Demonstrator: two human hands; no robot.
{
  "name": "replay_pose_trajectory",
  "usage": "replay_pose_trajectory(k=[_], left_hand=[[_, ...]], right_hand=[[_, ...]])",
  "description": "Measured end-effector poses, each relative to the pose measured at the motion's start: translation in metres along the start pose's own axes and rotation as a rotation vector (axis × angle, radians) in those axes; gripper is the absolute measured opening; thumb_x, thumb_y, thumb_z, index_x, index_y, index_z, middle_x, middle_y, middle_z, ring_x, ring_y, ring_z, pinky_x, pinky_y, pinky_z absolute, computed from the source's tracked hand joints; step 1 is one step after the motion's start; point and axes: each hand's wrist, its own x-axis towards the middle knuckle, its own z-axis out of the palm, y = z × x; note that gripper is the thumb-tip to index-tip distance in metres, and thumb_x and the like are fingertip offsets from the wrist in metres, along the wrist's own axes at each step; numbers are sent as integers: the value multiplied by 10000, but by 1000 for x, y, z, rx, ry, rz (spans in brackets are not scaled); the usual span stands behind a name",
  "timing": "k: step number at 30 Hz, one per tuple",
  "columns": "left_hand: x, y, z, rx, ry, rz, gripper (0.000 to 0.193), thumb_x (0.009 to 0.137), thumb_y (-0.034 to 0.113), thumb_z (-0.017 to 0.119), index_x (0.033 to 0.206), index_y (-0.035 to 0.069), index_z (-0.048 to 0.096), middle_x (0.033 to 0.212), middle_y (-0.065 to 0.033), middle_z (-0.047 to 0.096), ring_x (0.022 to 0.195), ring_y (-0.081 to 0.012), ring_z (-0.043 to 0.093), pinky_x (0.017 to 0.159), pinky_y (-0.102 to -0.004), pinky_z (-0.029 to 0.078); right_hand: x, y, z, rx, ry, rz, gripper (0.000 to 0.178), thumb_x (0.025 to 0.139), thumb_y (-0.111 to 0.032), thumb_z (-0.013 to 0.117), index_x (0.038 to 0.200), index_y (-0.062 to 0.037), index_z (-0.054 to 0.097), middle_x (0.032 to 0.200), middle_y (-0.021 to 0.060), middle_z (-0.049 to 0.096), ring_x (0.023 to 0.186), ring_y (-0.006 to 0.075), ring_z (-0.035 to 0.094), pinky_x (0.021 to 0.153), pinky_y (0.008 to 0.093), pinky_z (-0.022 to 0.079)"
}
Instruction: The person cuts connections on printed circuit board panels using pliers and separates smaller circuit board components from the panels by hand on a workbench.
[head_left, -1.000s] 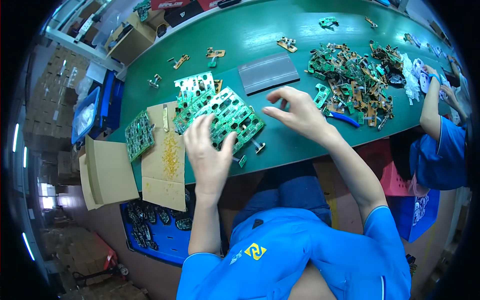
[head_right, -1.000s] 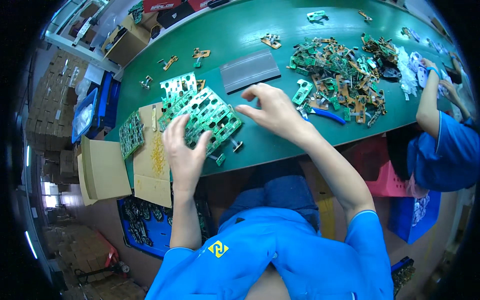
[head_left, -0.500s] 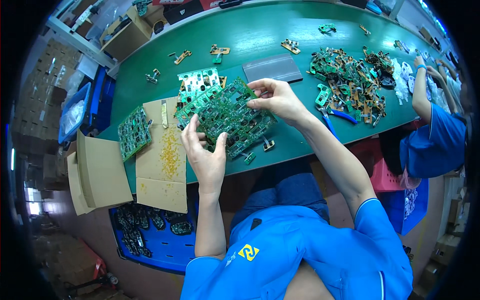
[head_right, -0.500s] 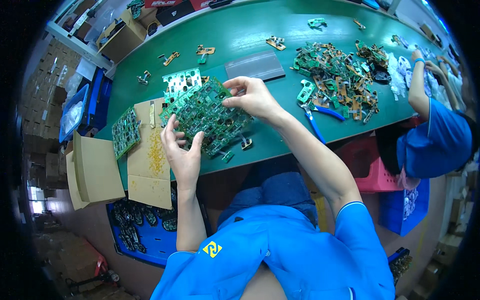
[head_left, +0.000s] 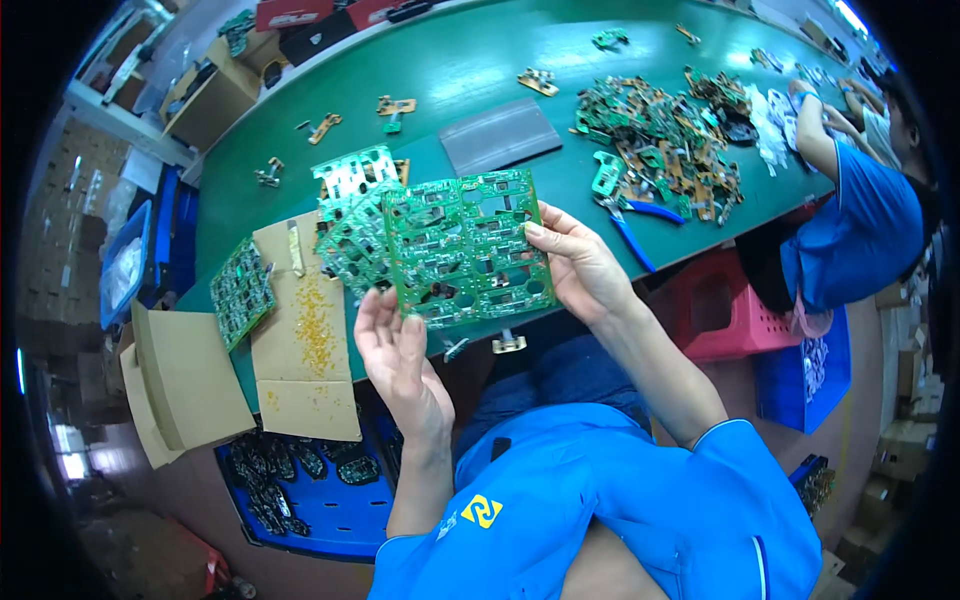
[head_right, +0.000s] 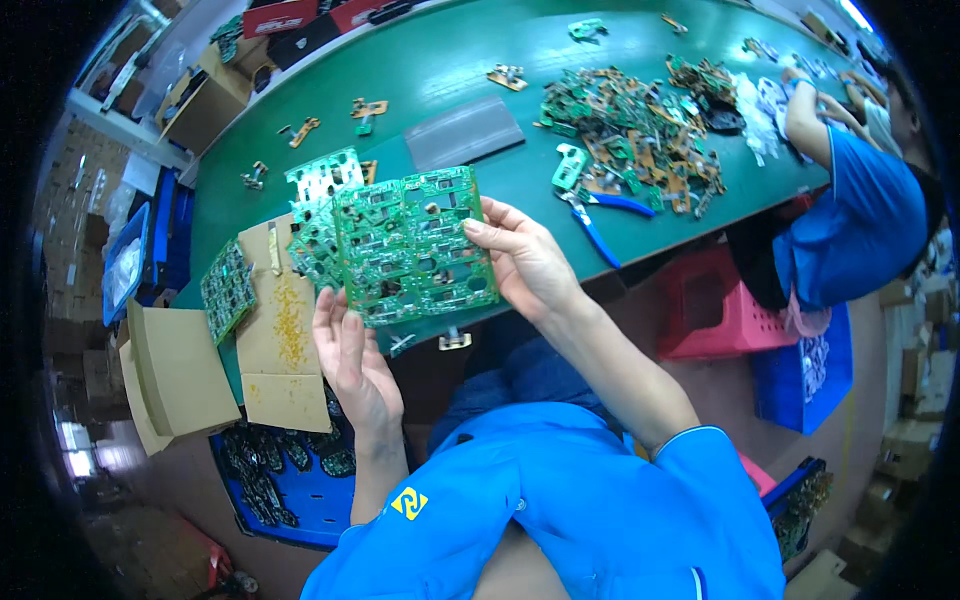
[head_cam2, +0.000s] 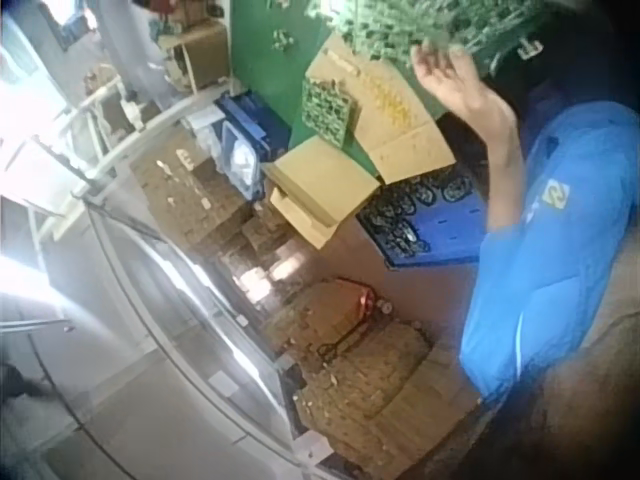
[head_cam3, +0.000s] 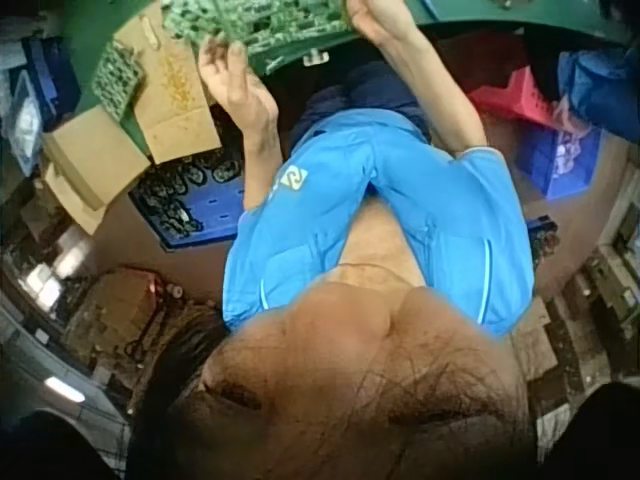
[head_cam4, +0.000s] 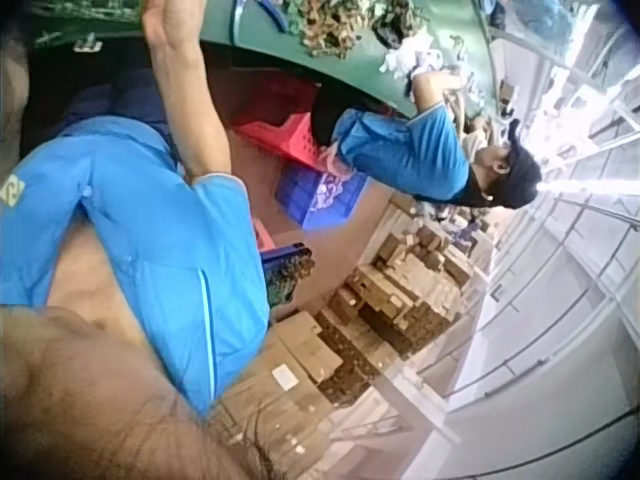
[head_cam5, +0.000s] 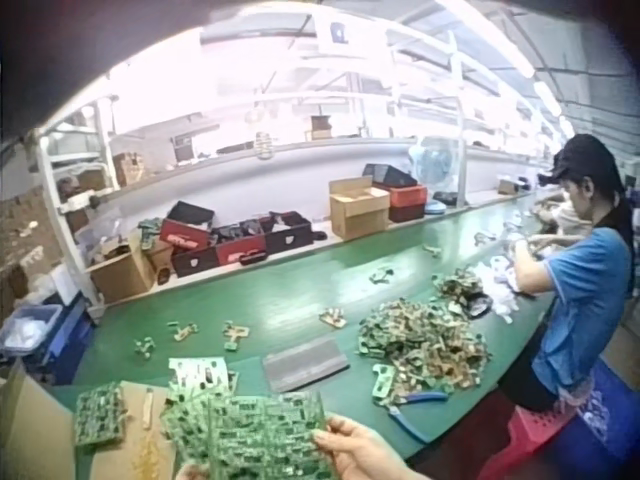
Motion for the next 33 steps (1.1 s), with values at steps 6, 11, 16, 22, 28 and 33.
replay_pose_trajectory(k=[6,11,16,22,28,33], left_hand=[[-53,-46,21,-371,-237,-310,529,913,48,632,1406,39,438,1304,-127,548,1124,-169,565,957,-302,457],[-53,-46,31,-212,-111,-279,478,944,35,564,1410,73,463,1342,-106,584,1165,-208,603,1019,-370,486],[-49,-37,28,-50,-86,-317,482,939,19,560,1408,69,462,1261,-118,636,1049,-224,670,918,-366,560],[-51,-39,22,-67,-144,-453,484,922,10,581,1390,58,471,1192,-133,666,995,-232,695,864,-368,591],[-55,-33,22,-44,-136,-496,488,894,-12,616,1362,48,489,1154,-123,678,972,-214,692,852,-316,567],[-58,-25,13,20,-166,-569,483,884,-45,636,1340,38,503,1156,-118,674,987,-200,677,849,-276,544]], right_hand=[[-43,17,2,163,73,12,392,946,-19,595,1330,-25,516,1199,97,629,1054,161,620,935,301,503],[-70,14,1,-179,-39,-33,390,904,15,657,1268,20,518,1099,108,605,982,162,610,909,273,512],[-84,-48,-37,-1460,22,-472,395,811,-50,760,1182,-14,628,1095,110,654,1046,212,606,930,302,489],[-64,-94,-86,-2035,282,-874,306,807,-171,776,1060,-22,693,1083,115,661,1006,280,598,906,371,481],[-82,-62,-29,-1589,-120,-601,183,822,-44,750,1002,-18,733,963,77,639,725,163,570,635,268,470],[-89,-29,-19,-1491,-213,-544,170,834,8,717,1003,-10,730,893,70,624,629,140,527,550,242,421]])
